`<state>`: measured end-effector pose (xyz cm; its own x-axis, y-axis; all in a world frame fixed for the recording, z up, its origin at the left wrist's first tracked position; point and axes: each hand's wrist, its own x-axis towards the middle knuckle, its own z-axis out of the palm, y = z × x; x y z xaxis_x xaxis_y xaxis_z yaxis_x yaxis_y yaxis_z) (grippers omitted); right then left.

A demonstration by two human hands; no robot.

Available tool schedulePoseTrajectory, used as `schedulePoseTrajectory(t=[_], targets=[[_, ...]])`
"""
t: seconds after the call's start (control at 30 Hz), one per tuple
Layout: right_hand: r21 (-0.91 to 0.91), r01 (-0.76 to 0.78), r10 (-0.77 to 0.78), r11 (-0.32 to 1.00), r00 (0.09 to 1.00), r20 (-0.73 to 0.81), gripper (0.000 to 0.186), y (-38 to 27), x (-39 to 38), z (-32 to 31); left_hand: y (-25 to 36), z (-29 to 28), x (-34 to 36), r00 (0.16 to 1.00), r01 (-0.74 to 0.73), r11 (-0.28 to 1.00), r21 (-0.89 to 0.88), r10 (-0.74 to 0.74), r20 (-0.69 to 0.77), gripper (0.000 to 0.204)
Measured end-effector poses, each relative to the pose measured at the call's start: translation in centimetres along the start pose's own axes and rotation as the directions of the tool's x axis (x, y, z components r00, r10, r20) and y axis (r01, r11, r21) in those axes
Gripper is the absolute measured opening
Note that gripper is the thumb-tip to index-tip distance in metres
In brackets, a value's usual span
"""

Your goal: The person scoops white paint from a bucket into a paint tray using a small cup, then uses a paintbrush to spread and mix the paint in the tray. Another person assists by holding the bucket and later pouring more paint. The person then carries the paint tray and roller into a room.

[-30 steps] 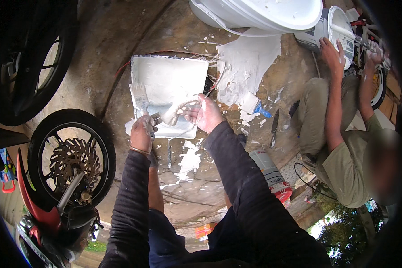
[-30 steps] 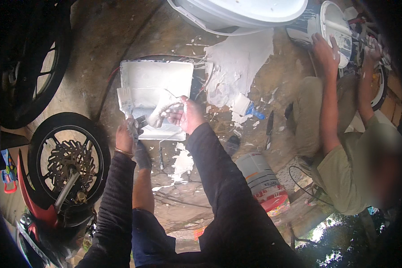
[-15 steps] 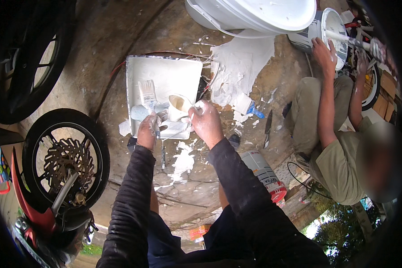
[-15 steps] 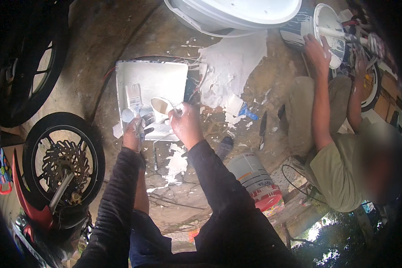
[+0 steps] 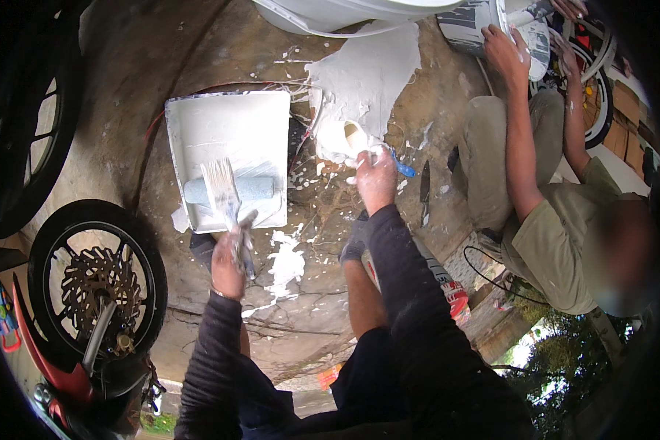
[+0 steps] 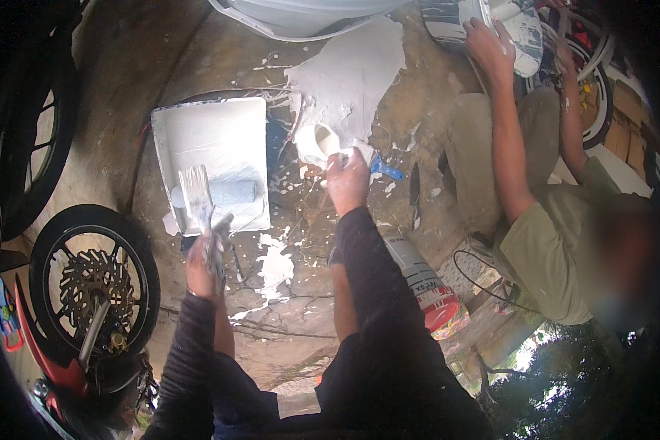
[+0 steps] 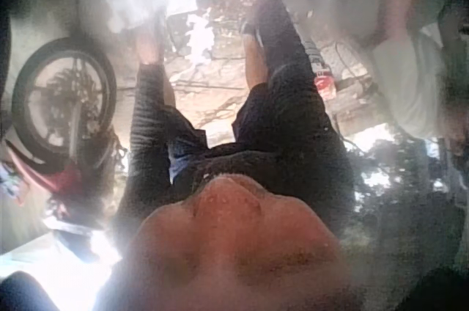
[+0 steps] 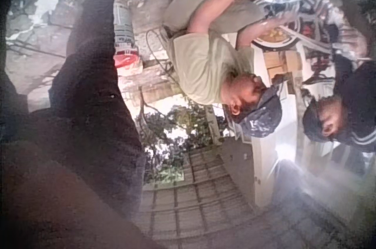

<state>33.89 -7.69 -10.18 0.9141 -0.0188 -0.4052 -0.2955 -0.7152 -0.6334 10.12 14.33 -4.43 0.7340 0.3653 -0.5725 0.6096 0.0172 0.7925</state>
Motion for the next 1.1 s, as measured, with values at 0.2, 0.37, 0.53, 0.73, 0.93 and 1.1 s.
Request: schedulePoseTrajectory(t=[0.2, 0.37, 0.53, 0.73, 0.93, 1.1], targets=[[-0.186, 0.031, -0.042, 0.982, 0.997, -0.058, 0.024, 4.6, 5.3, -0.5, 2.7, 3.4, -5.1, 0.868, 0.469, 0.483, -0.74, -0.407, 0.285, 0.034], [-0.133, -0.128, 0.113, 0.983, 0.987, -0.117, 0.022, 6.4, 6.3, -0.2, -0.8, 5.2, -5.3, 0.884, 0.462, 0.63, -0.624, -0.385, 0.267, 0.035], [0.456, -0.085, 0.142, 0.886, 0.985, -0.093, 0.038, 4.4, 3.2, -1.7, -1.5, 5.0, -4.3, 0.901, 0.429, 0.689, -0.584, -0.371, 0.223, 0.035], [0.716, -0.54, 0.087, 0.442, 0.82, 0.565, 0.068, -5.0, -4.8, -0.2, -1.0, 4.8, -3.6, 0.941, 0.311, 0.764, -0.565, -0.331, 0.069, 0.032], [0.223, 0.008, -0.155, 0.975, 0.743, 0.651, 0.056, -5.5, -8.6, 6.6, 0.6, 3.3, -2.3, 0.974, 0.121, 0.934, -0.336, -0.176, -0.14, 0.035], [-0.627, 0.709, -0.37, 0.323, 0.704, 0.606, 0.074, -4.9, -6.1, 9.9, -0.2, 1.9, -2.4, 0.933, 0.257, 0.768, -0.587, -0.356, -0.057, 0.034]])
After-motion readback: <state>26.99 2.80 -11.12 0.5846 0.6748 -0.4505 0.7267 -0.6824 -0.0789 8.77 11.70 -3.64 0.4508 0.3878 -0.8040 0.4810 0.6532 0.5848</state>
